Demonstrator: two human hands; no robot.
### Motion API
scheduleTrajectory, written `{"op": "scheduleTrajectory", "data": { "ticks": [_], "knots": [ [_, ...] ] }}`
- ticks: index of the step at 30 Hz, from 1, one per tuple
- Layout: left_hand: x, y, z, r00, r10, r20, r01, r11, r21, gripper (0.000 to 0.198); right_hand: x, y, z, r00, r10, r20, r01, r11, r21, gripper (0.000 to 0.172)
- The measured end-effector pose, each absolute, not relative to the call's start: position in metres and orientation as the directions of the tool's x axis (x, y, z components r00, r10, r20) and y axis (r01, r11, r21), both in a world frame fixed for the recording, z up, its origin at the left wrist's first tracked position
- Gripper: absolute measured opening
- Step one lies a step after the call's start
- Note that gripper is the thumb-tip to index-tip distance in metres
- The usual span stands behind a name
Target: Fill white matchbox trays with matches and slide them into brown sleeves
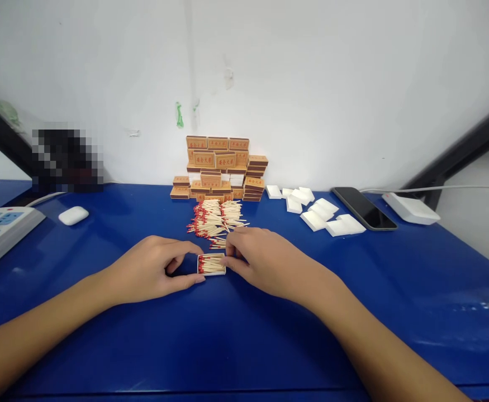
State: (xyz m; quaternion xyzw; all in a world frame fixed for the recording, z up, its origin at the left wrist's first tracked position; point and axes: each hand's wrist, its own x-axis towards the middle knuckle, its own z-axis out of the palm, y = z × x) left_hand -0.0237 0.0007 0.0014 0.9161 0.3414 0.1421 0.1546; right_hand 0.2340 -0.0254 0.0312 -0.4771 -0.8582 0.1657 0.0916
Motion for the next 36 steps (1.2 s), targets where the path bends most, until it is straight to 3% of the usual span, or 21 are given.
{"op": "scheduleTrajectory", "data": {
  "ticks": [5,20,36],
  "knots": [
    [-0.024,0.001,0.001,0.733,0.666,0.138,0.582,-0.72,0.378,0.035,0.237,-0.025,0.029,-0.537,0.844,-0.022,0.786,0.49,-0.375,0.016],
    [-0.025,0.002,0.001,0.734,0.666,0.133,0.581,-0.717,0.385,0.033,0.23,-0.023,0.023,-0.583,0.803,0.125,0.722,0.583,-0.372,0.01],
    [-0.025,0.003,0.003,0.741,0.655,0.15,0.57,-0.731,0.376,0.03,0.221,-0.028,0.021,-0.594,0.797,0.104,0.715,0.583,-0.387,0.011]
  ]
}}
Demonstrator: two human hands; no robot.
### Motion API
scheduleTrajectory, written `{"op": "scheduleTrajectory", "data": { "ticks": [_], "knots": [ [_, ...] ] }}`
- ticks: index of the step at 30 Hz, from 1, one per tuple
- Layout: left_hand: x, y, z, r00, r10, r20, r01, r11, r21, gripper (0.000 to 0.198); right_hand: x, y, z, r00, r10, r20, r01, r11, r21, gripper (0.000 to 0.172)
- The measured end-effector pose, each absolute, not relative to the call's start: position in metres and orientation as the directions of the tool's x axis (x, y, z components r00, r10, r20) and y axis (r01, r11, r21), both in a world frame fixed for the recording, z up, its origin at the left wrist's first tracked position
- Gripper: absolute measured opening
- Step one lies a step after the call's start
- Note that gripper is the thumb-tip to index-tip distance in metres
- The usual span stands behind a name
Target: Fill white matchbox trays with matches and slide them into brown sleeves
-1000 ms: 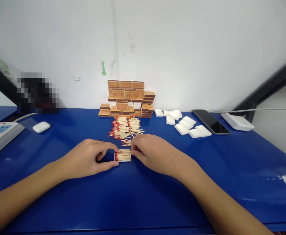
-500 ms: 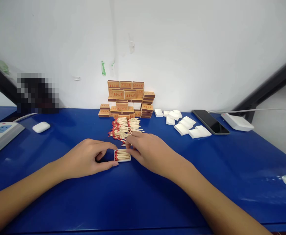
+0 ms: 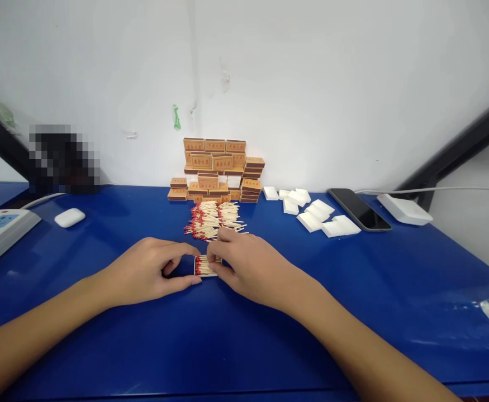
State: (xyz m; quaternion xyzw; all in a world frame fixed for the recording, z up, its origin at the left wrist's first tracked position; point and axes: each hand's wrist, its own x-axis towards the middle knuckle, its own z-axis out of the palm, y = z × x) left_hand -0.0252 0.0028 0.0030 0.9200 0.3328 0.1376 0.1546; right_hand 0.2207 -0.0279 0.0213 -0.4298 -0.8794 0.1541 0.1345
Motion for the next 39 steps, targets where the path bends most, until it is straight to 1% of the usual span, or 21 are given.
{"op": "scheduleTrajectory", "data": {
  "ticks": [9,14,17,21,25,28,30,33,39],
  "knots": [
    [-0.026,0.0,0.001,0.745,0.654,0.133,0.573,-0.729,0.375,0.033,0.221,-0.027,0.021,-0.608,0.789,0.09,0.715,0.593,-0.37,0.019],
    [-0.026,0.002,0.002,0.743,0.657,0.128,0.576,-0.725,0.379,0.031,0.224,-0.027,0.023,-0.6,0.791,0.122,0.71,0.597,-0.374,0.02],
    [-0.026,0.002,0.003,0.737,0.666,0.118,0.586,-0.716,0.38,0.031,0.223,-0.027,0.023,-0.611,0.784,0.113,0.704,0.603,-0.375,0.021],
    [-0.025,0.001,0.003,0.733,0.673,0.099,0.594,-0.705,0.388,0.031,0.222,-0.029,0.023,-0.61,0.782,0.126,0.692,0.603,-0.396,0.021],
    [-0.025,0.002,0.002,0.735,0.67,0.102,0.589,-0.706,0.393,0.032,0.223,-0.03,0.027,-0.647,0.757,0.093,0.666,0.62,-0.414,0.027],
    [-0.025,0.003,0.002,0.734,0.67,0.11,0.586,-0.707,0.396,0.033,0.226,-0.03,0.03,-0.643,0.757,0.118,0.661,0.626,-0.414,0.029],
    [-0.025,0.003,0.002,0.733,0.671,0.111,0.587,-0.707,0.395,0.033,0.226,-0.03,0.032,-0.652,0.748,0.125,0.652,0.637,-0.411,0.028],
    [-0.026,0.003,0.002,0.733,0.671,0.107,0.589,-0.706,0.393,0.032,0.226,-0.03,0.033,-0.682,0.725,0.096,0.639,0.654,-0.404,0.024],
    [-0.025,0.003,0.002,0.731,0.675,0.103,0.59,-0.701,0.4,0.031,0.225,-0.031,0.03,-0.65,0.754,0.094,0.654,0.618,-0.436,0.018]
  ]
}}
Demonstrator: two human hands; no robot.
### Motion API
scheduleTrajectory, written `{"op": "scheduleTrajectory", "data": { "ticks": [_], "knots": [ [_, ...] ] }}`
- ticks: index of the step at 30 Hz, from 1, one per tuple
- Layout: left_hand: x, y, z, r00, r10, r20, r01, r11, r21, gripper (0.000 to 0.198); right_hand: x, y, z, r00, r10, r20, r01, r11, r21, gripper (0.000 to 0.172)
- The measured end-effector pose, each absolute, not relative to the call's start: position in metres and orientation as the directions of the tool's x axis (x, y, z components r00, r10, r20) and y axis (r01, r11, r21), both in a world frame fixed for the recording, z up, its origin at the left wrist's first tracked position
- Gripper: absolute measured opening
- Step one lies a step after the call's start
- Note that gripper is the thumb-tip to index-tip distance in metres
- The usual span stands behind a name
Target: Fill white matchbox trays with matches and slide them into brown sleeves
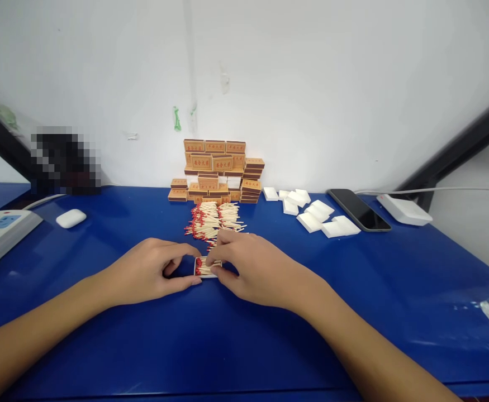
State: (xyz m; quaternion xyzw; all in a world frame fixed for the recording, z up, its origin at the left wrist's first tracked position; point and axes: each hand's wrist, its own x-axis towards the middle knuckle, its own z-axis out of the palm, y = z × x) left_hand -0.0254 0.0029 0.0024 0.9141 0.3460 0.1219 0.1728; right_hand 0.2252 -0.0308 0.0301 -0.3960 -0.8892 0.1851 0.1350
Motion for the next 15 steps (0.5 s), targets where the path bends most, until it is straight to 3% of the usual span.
{"op": "scheduleTrajectory", "data": {
  "ticks": [15],
  "knots": [
    [-0.0255,0.0027,0.003,0.738,0.667,0.101,0.588,-0.709,0.389,0.031,0.2224,-0.0277,0.0242,-0.617,0.784,0.074,0.706,0.592,-0.389,0.013]
  ]
}}
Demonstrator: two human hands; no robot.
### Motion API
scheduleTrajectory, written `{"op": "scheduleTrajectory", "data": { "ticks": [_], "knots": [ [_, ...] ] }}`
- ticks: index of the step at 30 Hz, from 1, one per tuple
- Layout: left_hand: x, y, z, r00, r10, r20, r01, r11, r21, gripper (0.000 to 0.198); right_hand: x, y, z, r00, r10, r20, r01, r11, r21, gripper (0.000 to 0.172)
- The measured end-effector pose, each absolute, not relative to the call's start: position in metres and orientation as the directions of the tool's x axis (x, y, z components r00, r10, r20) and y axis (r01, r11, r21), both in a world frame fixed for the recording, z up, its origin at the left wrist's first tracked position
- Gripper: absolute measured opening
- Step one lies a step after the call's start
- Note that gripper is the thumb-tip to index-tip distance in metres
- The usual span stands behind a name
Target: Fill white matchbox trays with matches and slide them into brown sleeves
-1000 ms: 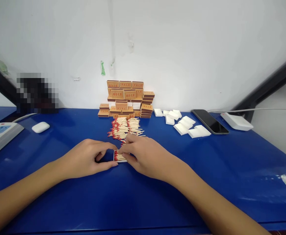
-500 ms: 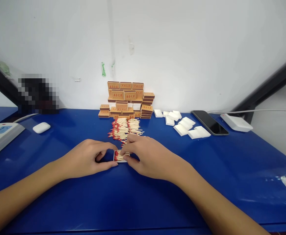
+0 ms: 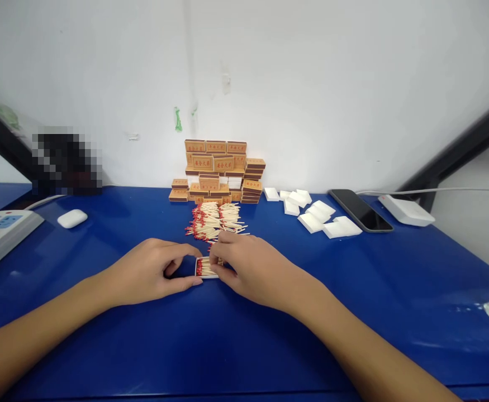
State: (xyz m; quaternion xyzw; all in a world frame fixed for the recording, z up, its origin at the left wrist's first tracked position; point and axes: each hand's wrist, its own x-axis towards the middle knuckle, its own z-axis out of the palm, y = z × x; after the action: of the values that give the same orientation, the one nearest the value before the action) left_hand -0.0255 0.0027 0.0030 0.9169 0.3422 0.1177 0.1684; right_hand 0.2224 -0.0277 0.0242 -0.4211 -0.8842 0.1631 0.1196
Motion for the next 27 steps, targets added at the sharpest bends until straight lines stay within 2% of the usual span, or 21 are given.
{"op": "scheduleTrajectory", "data": {
  "ticks": [12,18,27],
  "knots": [
    [-0.0242,0.0028,0.0049,0.739,0.666,0.106,0.59,-0.714,0.377,0.03,0.2198,-0.0276,0.0196,-0.602,0.795,0.074,0.734,0.588,-0.34,0.011],
    [-0.0242,0.0029,0.0047,0.74,0.665,0.103,0.586,-0.712,0.386,0.03,0.2202,-0.03,0.0203,-0.611,0.789,0.064,0.721,0.587,-0.368,0.01],
    [-0.0246,0.0031,0.0034,0.739,0.666,0.103,0.589,-0.713,0.381,0.032,0.215,-0.0295,0.0171,-0.565,0.823,0.063,0.765,0.551,-0.333,0.016]
  ]
}}
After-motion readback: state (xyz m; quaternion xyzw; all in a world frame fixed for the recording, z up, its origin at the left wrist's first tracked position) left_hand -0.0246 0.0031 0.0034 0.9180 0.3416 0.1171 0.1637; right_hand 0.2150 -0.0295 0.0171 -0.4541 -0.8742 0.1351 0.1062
